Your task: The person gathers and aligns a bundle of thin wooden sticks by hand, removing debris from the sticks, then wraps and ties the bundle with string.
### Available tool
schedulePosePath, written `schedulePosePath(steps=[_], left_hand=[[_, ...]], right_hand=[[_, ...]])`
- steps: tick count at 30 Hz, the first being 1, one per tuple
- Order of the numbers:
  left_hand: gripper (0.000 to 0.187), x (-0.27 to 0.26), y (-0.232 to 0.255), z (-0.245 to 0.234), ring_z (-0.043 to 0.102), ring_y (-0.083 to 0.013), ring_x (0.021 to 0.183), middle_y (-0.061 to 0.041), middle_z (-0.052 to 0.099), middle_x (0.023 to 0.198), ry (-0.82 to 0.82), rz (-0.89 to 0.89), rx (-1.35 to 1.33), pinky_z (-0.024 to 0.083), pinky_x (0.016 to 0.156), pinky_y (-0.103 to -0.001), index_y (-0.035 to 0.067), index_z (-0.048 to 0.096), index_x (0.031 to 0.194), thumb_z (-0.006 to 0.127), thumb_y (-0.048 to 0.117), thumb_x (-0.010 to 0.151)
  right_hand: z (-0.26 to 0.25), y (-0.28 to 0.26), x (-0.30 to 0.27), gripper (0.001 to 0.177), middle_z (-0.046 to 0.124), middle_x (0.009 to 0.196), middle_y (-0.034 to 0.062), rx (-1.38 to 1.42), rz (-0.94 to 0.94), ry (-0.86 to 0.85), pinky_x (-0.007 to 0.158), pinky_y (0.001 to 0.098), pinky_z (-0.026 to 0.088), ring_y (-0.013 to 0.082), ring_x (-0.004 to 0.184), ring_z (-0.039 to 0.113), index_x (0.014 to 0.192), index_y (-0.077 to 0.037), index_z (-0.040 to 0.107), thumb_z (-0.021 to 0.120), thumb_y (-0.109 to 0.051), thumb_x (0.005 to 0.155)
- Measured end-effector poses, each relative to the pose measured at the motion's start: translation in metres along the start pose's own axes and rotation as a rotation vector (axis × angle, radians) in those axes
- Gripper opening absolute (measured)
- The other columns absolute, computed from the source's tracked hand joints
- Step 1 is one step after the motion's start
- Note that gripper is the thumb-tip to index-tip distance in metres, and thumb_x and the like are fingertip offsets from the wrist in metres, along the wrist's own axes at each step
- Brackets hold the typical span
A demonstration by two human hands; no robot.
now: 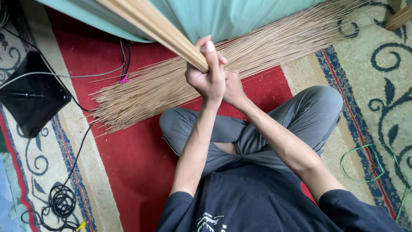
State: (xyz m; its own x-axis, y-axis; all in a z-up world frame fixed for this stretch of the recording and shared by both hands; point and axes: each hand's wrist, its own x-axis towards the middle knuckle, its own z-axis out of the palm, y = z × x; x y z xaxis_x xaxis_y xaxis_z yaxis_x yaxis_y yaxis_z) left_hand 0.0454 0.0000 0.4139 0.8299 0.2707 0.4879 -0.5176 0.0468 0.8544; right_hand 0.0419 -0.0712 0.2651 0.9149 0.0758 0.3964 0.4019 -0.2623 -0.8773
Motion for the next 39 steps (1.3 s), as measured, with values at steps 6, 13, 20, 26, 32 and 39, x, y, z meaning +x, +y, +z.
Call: schedulePosePath(steps=[6, 13, 20, 26, 32, 39], left_hand=[[0.024, -0.033, -0.05, 0.007, 0.047, -0.0019, 0.045, -0.006, 0.05, 0.043, -0.031, 0.144, -0.043, 0.036, 0.039, -0.022, 0.004, 0.065, 0.068, 0.07, 0.004, 0.092], [0.038, -0.03, -0.004, 0.012, 0.038, -0.0054, 0.039, -0.003, 0.042, 0.041, -0.061, 0.149, -0.059, 0.031, 0.039, -0.025, 0.008, 0.051, 0.057, 0.069, 0.005, 0.09], [0.047, -0.052, -0.029, 0.008, 0.04, -0.0028, 0.04, 0.002, 0.042, 0.039, -0.085, 0.001, -0.039, 0.032, 0.041, -0.024, 0.013, 0.044, 0.051, 0.071, 0.005, 0.087], [0.046, -0.069, -0.035, 0.003, 0.042, -0.0023, 0.041, 0.003, 0.041, 0.039, -0.067, -0.039, -0.027, 0.031, 0.041, -0.024, 0.014, 0.043, 0.05, 0.071, 0.001, 0.084], [0.046, -0.06, -0.044, -0.004, 0.04, -0.0018, 0.043, 0.005, 0.042, 0.041, -0.078, -0.045, -0.044, 0.032, 0.042, -0.023, 0.014, 0.043, 0.051, 0.068, 0.001, 0.086], [0.046, -0.065, -0.07, -0.017, 0.04, -0.0007, 0.043, 0.004, 0.045, 0.039, -0.206, -0.143, -0.084, 0.035, 0.041, -0.023, 0.013, 0.048, 0.046, 0.072, 0.002, 0.083]], right_hand=[[0.0, -0.016, -0.002, 0.027, 0.06, 0.065, 0.0168, -0.009, 0.025, -0.034, 0.062, 0.0446, 0.051, 0.0407, 0.064, 0.062, 0.072, -0.008, 0.058, 0.08, -0.021, 0.083], [-0.005, -0.021, -0.003, 0.025, 0.061, 0.068, 0.0162, -0.026, 0.041, -0.055, 0.064, 0.045, 0.051, 0.0399, 0.068, 0.063, 0.075, -0.008, 0.06, 0.081, -0.021, 0.081], [-0.046, 0.0, -0.033, 0.024, 0.062, 0.071, 0.0156, -0.038, 0.056, -0.061, 0.067, 0.0454, 0.052, 0.039, 0.071, 0.063, 0.079, -0.009, 0.061, 0.081, -0.021, 0.08], [-0.083, 0.015, -0.096, 0.024, 0.063, 0.074, 0.015, -0.061, 0.116, -0.099, 0.069, 0.0457, 0.052, 0.0383, 0.074, 0.064, 0.082, -0.009, 0.062, 0.082, -0.021, 0.079], [-0.093, 0.013, -0.108, 0.024, 0.064, 0.077, 0.0145, -0.076, 0.13, -0.118, 0.071, 0.0461, 0.053, 0.0376, 0.077, 0.064, 0.085, -0.009, 0.063, 0.083, -0.021, 0.078], [-0.106, 0.0, -0.132, 0.025, 0.065, 0.08, 0.0139, -0.094, 0.165, -0.142, 0.073, 0.0465, 0.053, 0.0368, 0.081, 0.065, 0.088, -0.01, 0.064, 0.083, -0.021, 0.077]])
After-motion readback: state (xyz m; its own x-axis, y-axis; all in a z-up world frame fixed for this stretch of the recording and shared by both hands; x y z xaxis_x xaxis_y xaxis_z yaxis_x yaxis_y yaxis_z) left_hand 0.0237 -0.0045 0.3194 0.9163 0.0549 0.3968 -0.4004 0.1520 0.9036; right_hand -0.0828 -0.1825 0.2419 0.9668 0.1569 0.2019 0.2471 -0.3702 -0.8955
